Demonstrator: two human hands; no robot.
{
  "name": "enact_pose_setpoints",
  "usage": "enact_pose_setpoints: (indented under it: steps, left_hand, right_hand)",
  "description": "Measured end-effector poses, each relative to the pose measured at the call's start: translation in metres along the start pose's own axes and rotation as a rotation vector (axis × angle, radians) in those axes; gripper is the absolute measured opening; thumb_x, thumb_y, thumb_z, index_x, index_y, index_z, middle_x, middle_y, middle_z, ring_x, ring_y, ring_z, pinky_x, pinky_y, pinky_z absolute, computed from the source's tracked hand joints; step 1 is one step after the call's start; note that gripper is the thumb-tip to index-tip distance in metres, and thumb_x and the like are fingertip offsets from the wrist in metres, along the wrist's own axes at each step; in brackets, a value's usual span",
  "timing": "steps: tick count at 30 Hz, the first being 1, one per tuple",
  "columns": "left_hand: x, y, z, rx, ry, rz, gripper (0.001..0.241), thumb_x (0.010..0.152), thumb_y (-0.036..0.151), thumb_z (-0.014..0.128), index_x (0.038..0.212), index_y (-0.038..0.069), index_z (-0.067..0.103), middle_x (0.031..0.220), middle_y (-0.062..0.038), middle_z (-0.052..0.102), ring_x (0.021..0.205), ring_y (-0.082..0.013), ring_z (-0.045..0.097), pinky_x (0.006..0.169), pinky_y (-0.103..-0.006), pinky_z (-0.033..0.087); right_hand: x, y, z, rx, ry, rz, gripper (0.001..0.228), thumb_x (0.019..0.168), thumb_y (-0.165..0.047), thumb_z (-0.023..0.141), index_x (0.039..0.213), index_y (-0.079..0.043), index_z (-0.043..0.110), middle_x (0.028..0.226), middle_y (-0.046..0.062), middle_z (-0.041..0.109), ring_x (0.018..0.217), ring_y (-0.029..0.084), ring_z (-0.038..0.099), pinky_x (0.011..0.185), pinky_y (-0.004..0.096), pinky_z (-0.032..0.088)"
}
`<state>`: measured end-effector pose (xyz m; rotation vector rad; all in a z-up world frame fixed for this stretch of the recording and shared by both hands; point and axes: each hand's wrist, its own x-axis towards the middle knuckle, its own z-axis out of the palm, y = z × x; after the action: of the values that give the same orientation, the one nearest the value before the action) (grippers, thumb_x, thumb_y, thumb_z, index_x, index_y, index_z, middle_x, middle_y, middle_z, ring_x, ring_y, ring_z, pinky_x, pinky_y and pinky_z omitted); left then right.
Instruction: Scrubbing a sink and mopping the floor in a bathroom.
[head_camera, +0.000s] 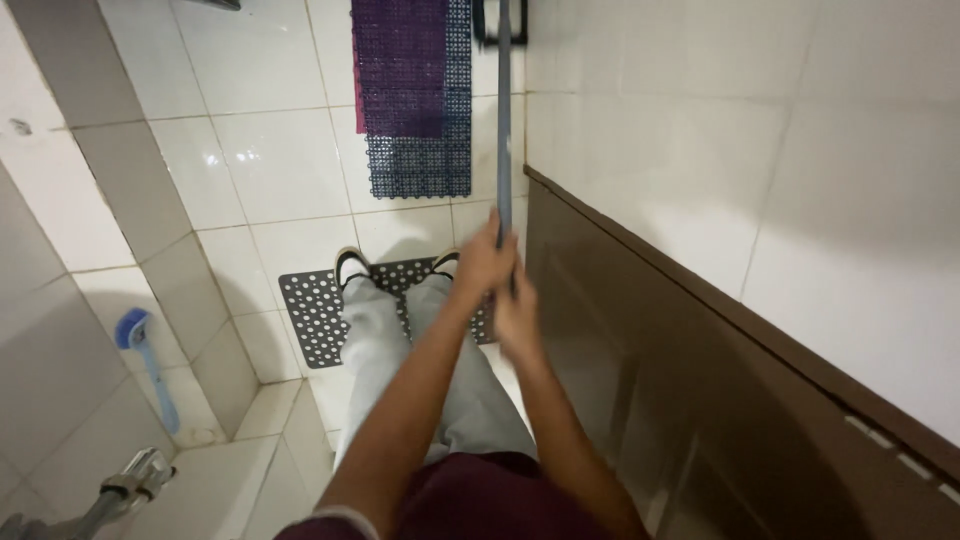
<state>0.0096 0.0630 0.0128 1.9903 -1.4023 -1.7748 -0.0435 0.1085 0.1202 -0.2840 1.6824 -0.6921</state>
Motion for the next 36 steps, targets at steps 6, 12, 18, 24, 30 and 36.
enact_pose_setpoints:
  steps: [6,12,18,24,30,36]
  left_hand:
    - [0.145,0.047,-0.04,-0.009,0.066,0.072,0.073,0.094,0.037,0.061,0.155,0.004,0.037,0.13,-0.028,0.062,0.117,-0.0432,0.063,0.102,-0.0475,0.049]
    - [0.16,0.072,-0.04,0.046,0.035,0.115,0.068,0.099,0.039,0.057,0.154,0.003,0.039,0.115,-0.026,0.072,0.103,-0.0403,0.071,0.089,-0.049,0.057]
    - [0.032,0.092,-0.081,-0.144,0.002,0.113,0.071,0.099,0.038,0.057,0.16,0.007,0.036,0.094,-0.029,0.071,0.084,-0.0438,0.07,0.076,-0.0498,0.056]
    - [0.117,0.097,-0.106,-0.128,0.025,0.157,0.07,0.095,0.034,0.059,0.154,0.0,0.039,0.099,-0.028,0.071,0.088,-0.0412,0.073,0.079,-0.0464,0.059]
    - [0.287,0.148,-0.152,0.01,0.045,0.133,0.072,0.095,0.035,0.061,0.151,-0.002,0.034,0.118,-0.027,0.066,0.104,-0.0433,0.068,0.088,-0.0473,0.055]
    - [0.298,0.225,-0.195,-0.013,0.036,0.06,0.054,0.093,0.028,0.062,0.14,0.001,0.054,0.111,-0.027,0.072,0.104,-0.0427,0.07,0.09,-0.0456,0.059]
  right_hand:
    - [0.116,-0.065,0.022,-0.022,-0.015,0.049,0.047,0.112,-0.033,0.049,0.134,0.008,0.052,0.07,0.002,0.051,0.045,0.009,0.043,0.036,0.03,0.031]
    - [0.104,-0.124,0.026,0.018,-0.029,0.041,0.051,0.106,-0.032,0.051,0.154,-0.019,0.046,0.062,-0.004,0.046,0.039,0.006,0.034,0.032,0.026,0.025]
    - [0.03,-0.101,0.024,-0.02,0.077,0.128,0.056,0.105,-0.034,0.048,0.159,-0.02,0.044,0.062,-0.002,0.048,0.043,0.005,0.037,0.036,0.025,0.028]
    - [0.081,-0.161,0.074,0.098,0.028,0.051,0.055,0.109,-0.025,0.05,0.16,-0.007,0.041,0.093,-0.009,0.069,0.072,-0.001,0.059,0.061,0.018,0.048]
    - [0.198,-0.262,0.124,-0.027,0.026,0.003,0.033,0.107,-0.024,0.047,0.132,-0.007,0.06,0.064,0.0,0.052,0.042,0.007,0.04,0.034,0.027,0.031]
    - [0.22,-0.309,0.124,-0.037,0.005,0.111,0.021,0.106,-0.022,0.04,0.101,-0.008,0.055,0.061,0.0,0.05,0.037,0.008,0.036,0.03,0.028,0.028]
